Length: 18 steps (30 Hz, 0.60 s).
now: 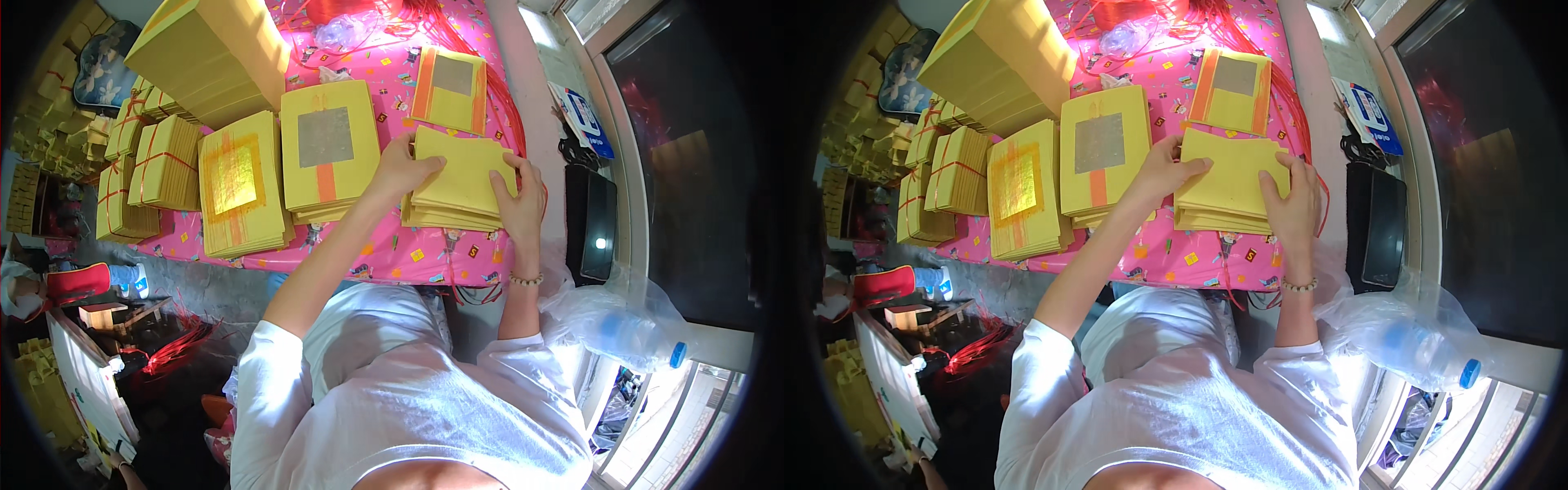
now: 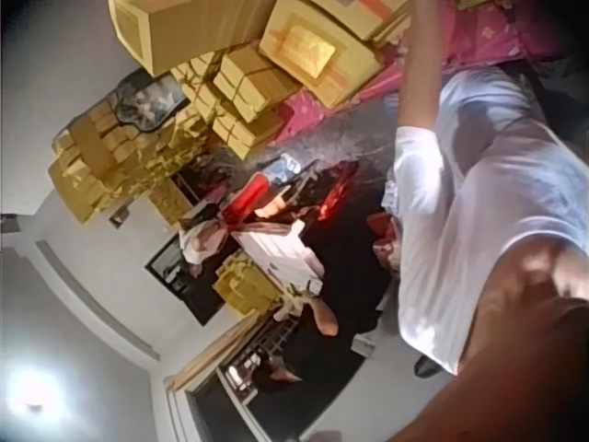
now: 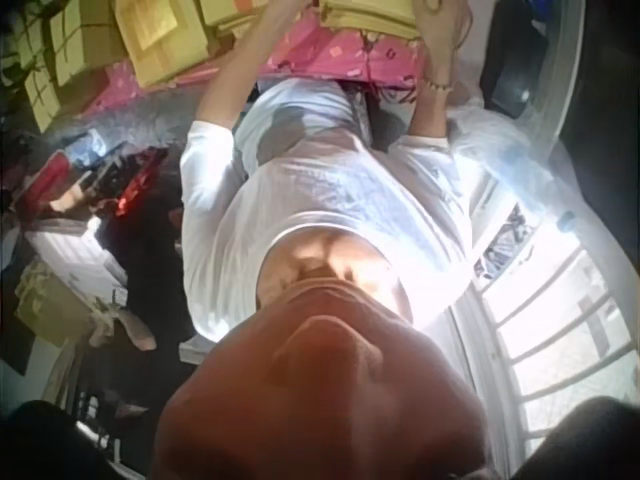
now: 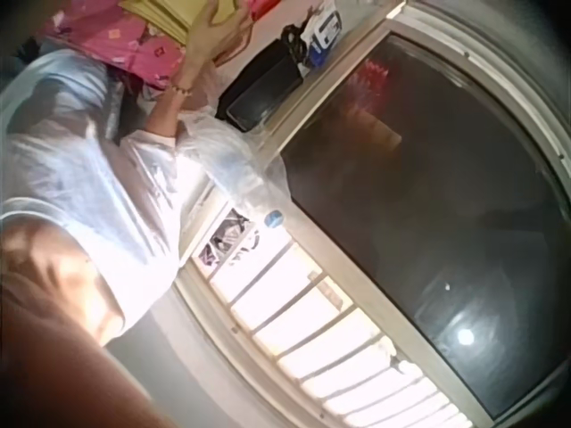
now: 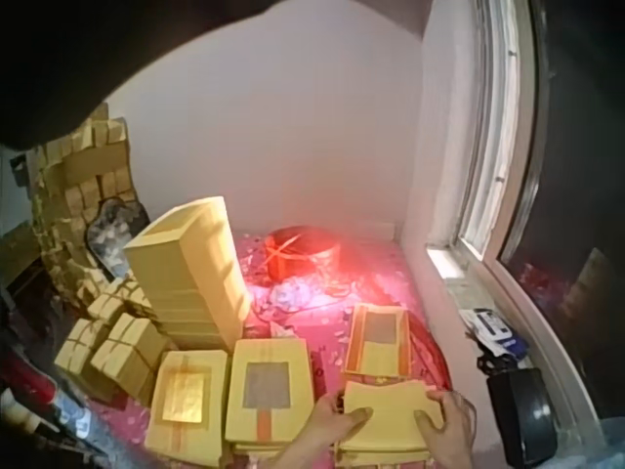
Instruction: The person repeatedly folds yellow paper sheets with gold and gray printed squares, stacking the folded items into neat piles on a pink patterned tablecloth. The person handles the sheets one by one, folding them in half and placing them into growing stacks.
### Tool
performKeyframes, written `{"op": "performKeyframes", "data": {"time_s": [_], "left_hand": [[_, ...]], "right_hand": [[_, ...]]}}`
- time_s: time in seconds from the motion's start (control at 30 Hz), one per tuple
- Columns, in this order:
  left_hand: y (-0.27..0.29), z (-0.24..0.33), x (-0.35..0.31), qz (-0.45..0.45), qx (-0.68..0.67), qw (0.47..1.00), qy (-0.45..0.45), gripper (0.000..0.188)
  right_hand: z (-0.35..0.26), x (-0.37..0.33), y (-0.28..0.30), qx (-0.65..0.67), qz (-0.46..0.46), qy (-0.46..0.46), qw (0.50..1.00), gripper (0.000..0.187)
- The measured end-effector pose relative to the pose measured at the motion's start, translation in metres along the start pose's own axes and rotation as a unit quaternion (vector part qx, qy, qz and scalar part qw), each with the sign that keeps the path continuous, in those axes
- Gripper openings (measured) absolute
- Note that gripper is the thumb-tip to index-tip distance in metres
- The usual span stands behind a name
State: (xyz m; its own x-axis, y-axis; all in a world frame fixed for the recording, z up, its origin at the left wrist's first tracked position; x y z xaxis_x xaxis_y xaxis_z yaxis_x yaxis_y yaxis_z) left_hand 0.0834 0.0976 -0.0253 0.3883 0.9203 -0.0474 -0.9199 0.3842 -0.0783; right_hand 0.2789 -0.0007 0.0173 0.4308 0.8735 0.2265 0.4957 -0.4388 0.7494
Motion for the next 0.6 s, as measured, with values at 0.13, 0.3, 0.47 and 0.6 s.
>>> {"op": "performKeyframes", "data": {"time_s": [0.13, 0.3, 0.47, 0.6], "left_hand": [[0.001, -0.019, -0.005, 0.016, 0.119, 0.992, -0.042, 0.058], [-0.008, 0.004, -0.029, 0.023, 0.328, 0.942, -0.070, 0.069], [-0.021, -0.019, -0.045, 0.083, 0.291, 0.933, -0.193, 0.073], [-0.023, -0.031, -0.052, 0.069, 0.273, 0.934, -0.220, 0.068]], "right_hand": [[0.034, -0.012, -0.031, 0.137, -0.020, -0.044, 0.989, 0.042], [0.047, -0.037, -0.046, 0.337, -0.037, -0.175, 0.924, 0.050], [0.045, -0.040, -0.048, 0.264, -0.001, -0.134, 0.955, 0.056], [0.052, -0.048, -0.054, 0.249, 0.039, -0.105, 0.962, 0.058]]}}
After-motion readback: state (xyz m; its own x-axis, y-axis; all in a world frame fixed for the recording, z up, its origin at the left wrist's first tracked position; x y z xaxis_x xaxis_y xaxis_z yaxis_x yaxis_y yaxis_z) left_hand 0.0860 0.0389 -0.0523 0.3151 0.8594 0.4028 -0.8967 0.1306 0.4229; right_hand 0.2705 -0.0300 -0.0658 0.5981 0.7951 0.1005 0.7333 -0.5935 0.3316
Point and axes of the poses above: each hand's wrist, its own x-axis towards the middle knuckle, its own y-axis out of the back of the hand, z = x × y, the point moved 6 cm from there along x, towards the middle knuckle, and after that the axes turned 8 degrees about -y, right-handed, at the moved point
